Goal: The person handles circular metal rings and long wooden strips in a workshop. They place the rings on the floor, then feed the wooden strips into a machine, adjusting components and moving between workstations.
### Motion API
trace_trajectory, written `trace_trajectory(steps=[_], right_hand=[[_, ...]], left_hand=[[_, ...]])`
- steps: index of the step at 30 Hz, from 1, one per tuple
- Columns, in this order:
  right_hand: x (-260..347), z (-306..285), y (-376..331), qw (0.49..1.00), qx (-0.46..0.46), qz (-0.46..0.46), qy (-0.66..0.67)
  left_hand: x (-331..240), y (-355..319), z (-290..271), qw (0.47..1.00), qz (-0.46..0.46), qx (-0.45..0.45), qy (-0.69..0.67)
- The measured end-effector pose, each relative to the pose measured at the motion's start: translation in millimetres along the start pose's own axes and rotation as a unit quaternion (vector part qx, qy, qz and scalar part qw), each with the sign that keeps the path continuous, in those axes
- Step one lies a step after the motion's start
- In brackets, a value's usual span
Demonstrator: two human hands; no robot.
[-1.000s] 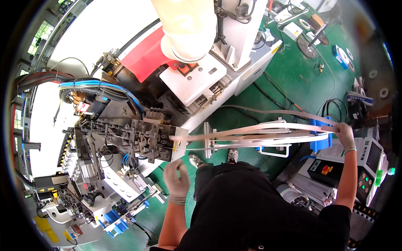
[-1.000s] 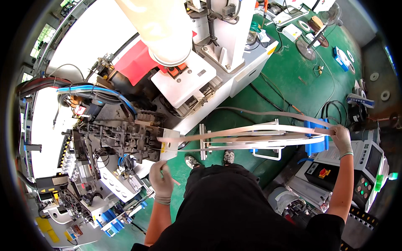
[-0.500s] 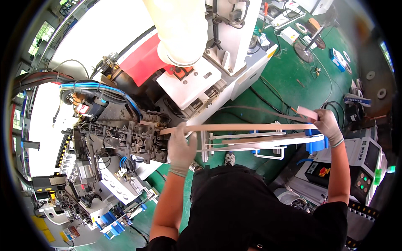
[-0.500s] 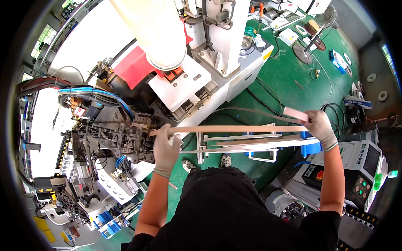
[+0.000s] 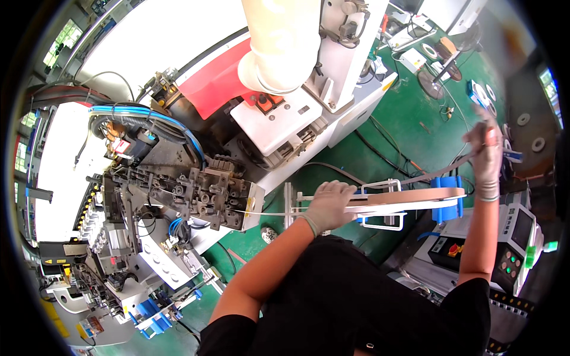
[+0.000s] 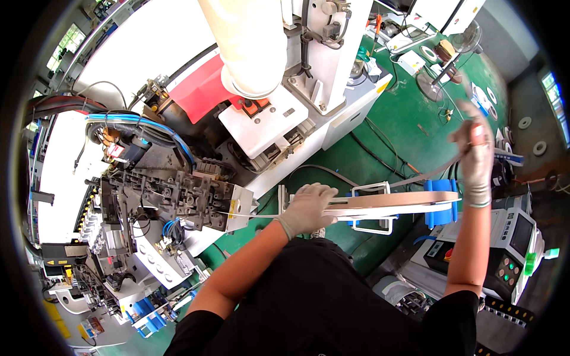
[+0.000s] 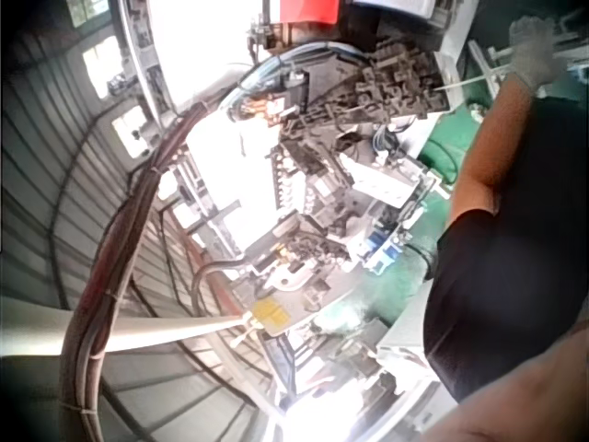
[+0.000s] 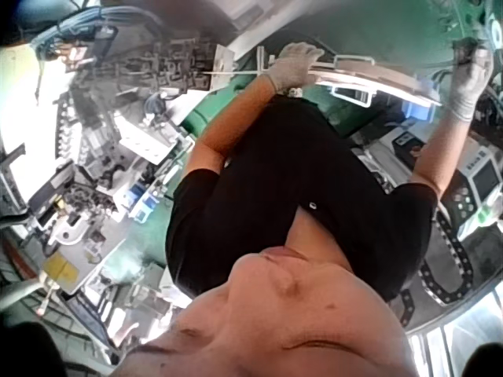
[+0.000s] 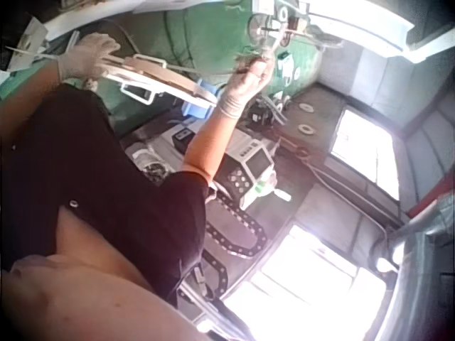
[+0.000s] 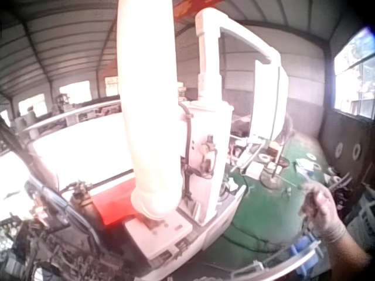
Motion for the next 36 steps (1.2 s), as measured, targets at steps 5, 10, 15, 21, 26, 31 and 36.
trace_trajectory(steps=[5, 10, 15, 21, 26, 31, 36], right_hand=[[-22.3, 195.8, -68.2, 0.947, 0.295, -0.041, -0.121], [-60.3, 319.5, -147.0, 0.887, 0.448, 0.012, -0.109], [-69.5, 359.5, -179.6, 0.866, 0.482, 0.048, -0.123], [-50.9, 374.4, -202.1, 0.849, 0.511, 0.029, -0.131], [-20.0, 380.9, -194.7, 0.867, 0.483, 0.106, -0.068], [-70.5, 379.9, -175.7, 0.889, 0.429, 0.063, -0.146], [-106.4, 414.7, -192.2, 0.848, 0.475, 0.026, -0.234]], left_hand=[[84.9, -62.2, -14.8, 0.924, -0.208, 0.010, -0.322], [90.7, -141.0, -72.9, 0.776, -0.276, -0.150, -0.546], [111.8, -201.2, -83.0, 0.822, -0.367, -0.173, -0.400], [95.1, -192.7, -146.4, 0.938, -0.265, -0.215, -0.065], [98.3, -193.5, -172.4, 0.928, -0.267, -0.258, 0.007], [111.4, -232.2, -169.5, 0.925, -0.255, -0.279, -0.046], [142.6, -306.0, -165.1, 0.893, -0.346, -0.270, -0.101]])
Point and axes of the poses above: each hand's wrist, its own y-axis towards the middle knuckle, its own z-axis out of the palm, x = y × z, the point moved 9 cm from there along y, towards the middle knuckle, and after that the axes turned 11 degrees about y, right-handed, at the moved point
